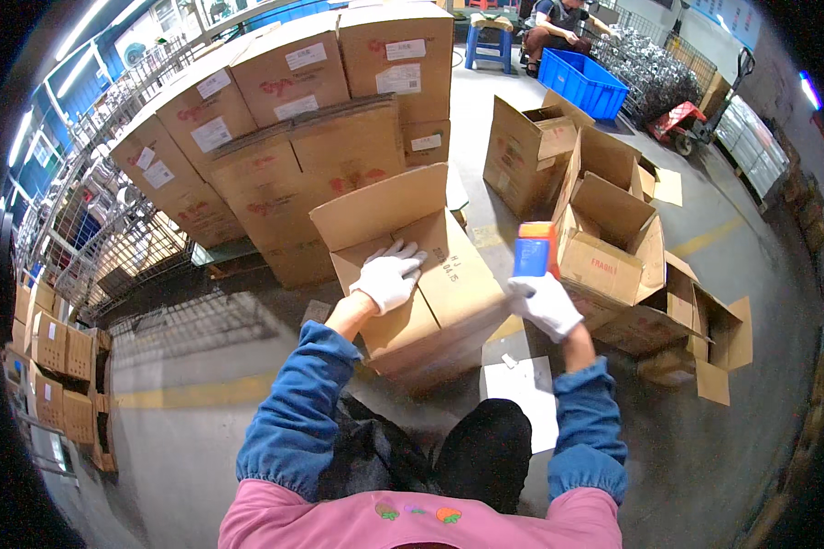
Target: The person assembles and seals cardboard boxes using a tape dispenser.
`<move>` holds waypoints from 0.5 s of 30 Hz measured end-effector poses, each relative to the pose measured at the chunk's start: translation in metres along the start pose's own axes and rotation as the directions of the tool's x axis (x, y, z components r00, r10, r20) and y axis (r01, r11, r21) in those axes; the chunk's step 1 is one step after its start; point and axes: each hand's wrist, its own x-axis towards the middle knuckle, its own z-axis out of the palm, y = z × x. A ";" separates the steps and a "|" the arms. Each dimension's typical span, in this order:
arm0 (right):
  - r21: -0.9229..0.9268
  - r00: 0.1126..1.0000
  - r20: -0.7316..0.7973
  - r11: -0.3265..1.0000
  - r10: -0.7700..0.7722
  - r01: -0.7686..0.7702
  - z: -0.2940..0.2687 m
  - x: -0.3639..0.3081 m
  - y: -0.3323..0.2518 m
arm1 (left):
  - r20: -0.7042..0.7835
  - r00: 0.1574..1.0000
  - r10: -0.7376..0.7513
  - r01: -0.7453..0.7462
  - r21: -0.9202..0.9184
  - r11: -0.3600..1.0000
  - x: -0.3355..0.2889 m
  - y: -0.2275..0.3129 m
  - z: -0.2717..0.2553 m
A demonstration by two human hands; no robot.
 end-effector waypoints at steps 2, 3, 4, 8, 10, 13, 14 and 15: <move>-0.235 0.900 0.141 0.897 0.413 -0.375 0.023 0.032 -0.059 | -0.188 0.973 -0.132 0.071 -0.301 0.951 -0.012 -0.019 -0.010; -0.191 0.888 0.162 0.896 0.431 -0.400 0.032 0.036 -0.058 | -0.275 0.939 -0.207 0.065 -0.449 0.891 -0.015 -0.027 -0.015; -0.153 0.873 0.173 0.888 0.455 -0.433 0.037 0.037 -0.052 | -0.532 0.781 -0.326 0.080 -0.433 0.898 -0.021 -0.031 -0.015; -0.058 0.908 0.161 0.922 0.386 -0.382 0.057 0.035 -0.033 | -0.355 0.184 -0.917 -0.246 -0.919 0.307 -0.034 -0.079 -0.020; -0.034 0.885 0.168 0.900 0.434 -0.435 0.055 0.034 -0.024 | -0.086 0.346 -0.934 -0.138 -0.990 0.040 -0.035 -0.071 -0.037; -0.094 0.820 0.211 0.846 0.533 -0.525 0.054 0.035 -0.035 | 0.156 0.659 -0.736 0.166 -0.984 -0.059 -0.047 -0.071 -0.037; -0.091 0.822 0.217 0.849 0.527 -0.521 0.057 0.036 -0.037 | 0.082 0.669 -0.738 0.324 -0.927 0.191 -0.052 -0.065 -0.028; -0.070 0.830 0.191 0.850 0.525 -0.522 0.056 0.033 -0.037 | 0.042 0.674 -0.738 0.318 -0.918 0.238 -0.054 -0.051 -0.019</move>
